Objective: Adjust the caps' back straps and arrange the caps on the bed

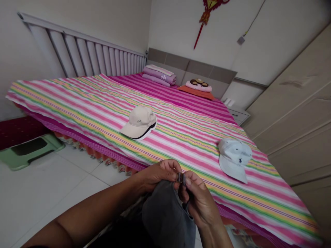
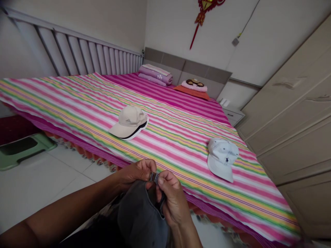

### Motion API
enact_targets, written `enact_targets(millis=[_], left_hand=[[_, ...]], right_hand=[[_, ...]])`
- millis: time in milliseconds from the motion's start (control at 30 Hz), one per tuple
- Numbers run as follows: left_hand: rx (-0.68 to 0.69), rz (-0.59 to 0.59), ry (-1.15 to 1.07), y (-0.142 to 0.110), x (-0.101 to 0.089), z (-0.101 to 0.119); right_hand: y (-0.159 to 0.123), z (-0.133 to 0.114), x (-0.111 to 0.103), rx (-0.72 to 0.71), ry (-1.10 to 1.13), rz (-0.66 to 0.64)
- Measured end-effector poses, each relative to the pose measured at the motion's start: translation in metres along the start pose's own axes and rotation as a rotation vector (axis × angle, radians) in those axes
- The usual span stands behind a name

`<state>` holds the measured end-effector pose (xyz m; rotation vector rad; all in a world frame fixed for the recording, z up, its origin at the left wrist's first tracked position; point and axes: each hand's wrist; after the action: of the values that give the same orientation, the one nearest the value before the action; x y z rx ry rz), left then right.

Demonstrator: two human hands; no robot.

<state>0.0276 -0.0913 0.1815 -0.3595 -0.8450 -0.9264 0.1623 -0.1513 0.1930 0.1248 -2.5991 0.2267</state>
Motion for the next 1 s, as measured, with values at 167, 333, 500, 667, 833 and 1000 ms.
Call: enact_targets(millis=[167,333,500,667,833,1000], left_hand=[[0.005,-0.014,-0.014,0.000,0.000,-0.001],[0.017,-0.016,-0.018,0.001,-0.002,-0.002],[0.003,-0.036,-0.020,0.001,-0.002,-0.001],[-0.017,0.003,-0.013,0.000,-0.001,0.000],[-0.035,0.042,-0.008,-0.002,-0.001,0.001],[-0.032,0.050,0.004,-0.001,-0.002,0.000]], right_hand=[[0.003,0.002,0.000,0.056,0.081,-0.070],[0.005,0.007,-0.001,0.092,0.180,-0.082],[0.004,0.009,-0.003,0.112,0.213,-0.113],[0.006,0.007,-0.008,0.137,0.152,-0.102],[0.009,0.004,-0.012,0.132,0.081,-0.115],[0.010,0.003,-0.010,0.098,0.058,-0.098]])
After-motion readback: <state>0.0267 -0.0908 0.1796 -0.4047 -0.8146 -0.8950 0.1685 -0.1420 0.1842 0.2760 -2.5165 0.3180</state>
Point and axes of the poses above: each hand's wrist, its own y-axis towards the middle knuckle, its own x-axis out of the palm, z = x × y, and after that the axes turned 1 degree about -z, right-handed
